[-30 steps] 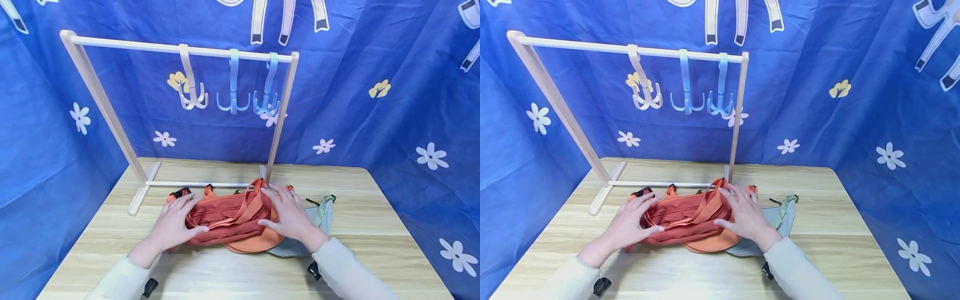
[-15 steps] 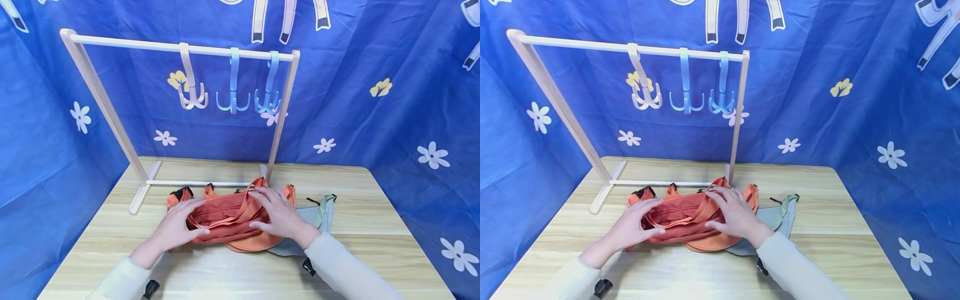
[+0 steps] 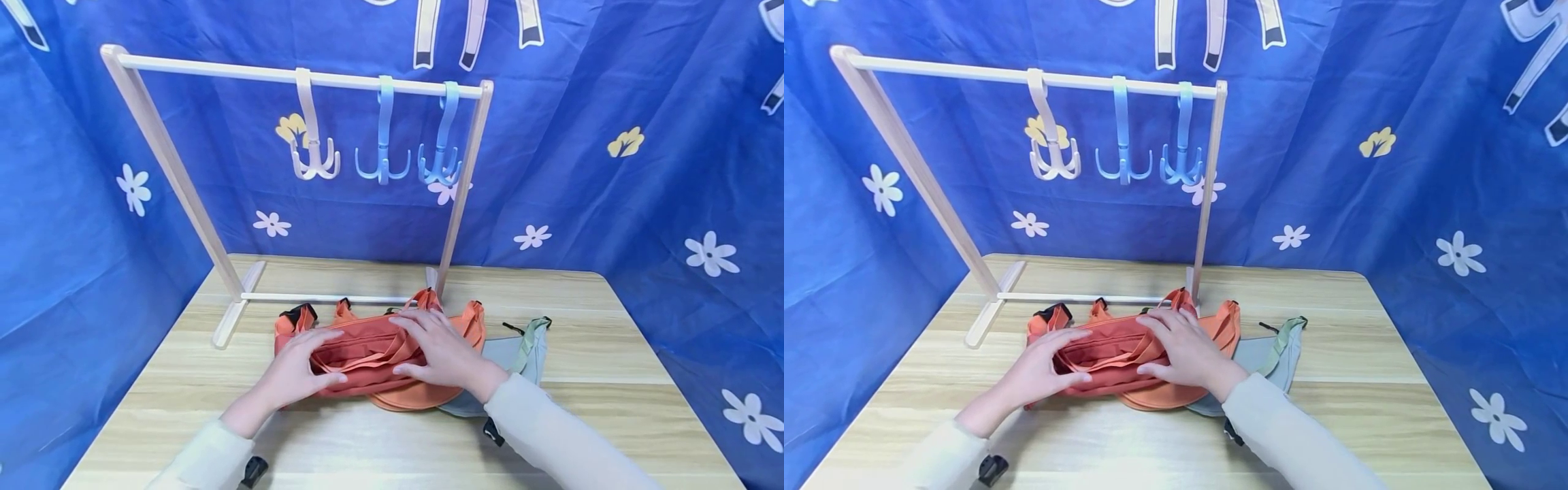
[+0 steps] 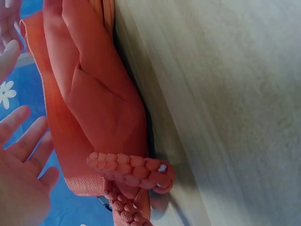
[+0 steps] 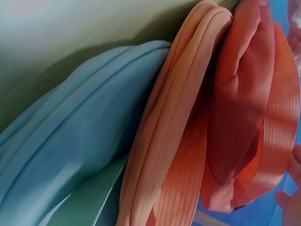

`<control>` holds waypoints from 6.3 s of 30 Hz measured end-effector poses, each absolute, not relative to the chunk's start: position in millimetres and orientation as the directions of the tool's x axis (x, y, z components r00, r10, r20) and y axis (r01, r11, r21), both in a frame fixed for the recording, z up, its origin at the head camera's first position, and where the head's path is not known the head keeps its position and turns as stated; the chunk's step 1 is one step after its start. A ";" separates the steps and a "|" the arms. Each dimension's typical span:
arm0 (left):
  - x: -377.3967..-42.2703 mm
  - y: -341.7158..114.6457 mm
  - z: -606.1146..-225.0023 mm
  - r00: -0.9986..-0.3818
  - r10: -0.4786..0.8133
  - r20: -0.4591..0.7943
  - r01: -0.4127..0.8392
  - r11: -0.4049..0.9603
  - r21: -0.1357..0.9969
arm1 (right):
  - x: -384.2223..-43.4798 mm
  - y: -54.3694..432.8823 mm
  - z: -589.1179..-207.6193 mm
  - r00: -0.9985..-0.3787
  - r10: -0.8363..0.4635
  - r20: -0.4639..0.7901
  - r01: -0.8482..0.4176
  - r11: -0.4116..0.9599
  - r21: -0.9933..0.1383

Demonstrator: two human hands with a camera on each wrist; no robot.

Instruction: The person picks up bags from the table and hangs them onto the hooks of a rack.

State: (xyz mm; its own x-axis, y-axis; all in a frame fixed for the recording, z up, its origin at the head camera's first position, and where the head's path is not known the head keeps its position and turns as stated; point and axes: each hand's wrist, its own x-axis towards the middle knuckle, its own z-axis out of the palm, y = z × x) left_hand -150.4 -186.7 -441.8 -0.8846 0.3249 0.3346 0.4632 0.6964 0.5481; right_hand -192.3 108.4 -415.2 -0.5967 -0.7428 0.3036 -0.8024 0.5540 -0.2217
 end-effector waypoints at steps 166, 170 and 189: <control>-221.9 -214.3 -191.8 -0.838 -0.185 0.513 0.361 0.518 0.776 | -248.1 -21.4 -209.0 -0.736 -0.198 0.647 -0.667 0.373 -0.645; -225.3 -215.0 -187.6 -0.828 -0.209 0.520 0.358 0.517 0.778 | -249.8 -27.3 -204.6 -0.752 -0.167 0.637 -0.645 0.383 -0.661; -247.7 -210.9 -185.3 -0.770 -0.319 0.552 0.350 0.511 0.785 | -263.2 -44.3 -201.4 -0.826 -0.132 0.548 -0.553 0.384 -0.740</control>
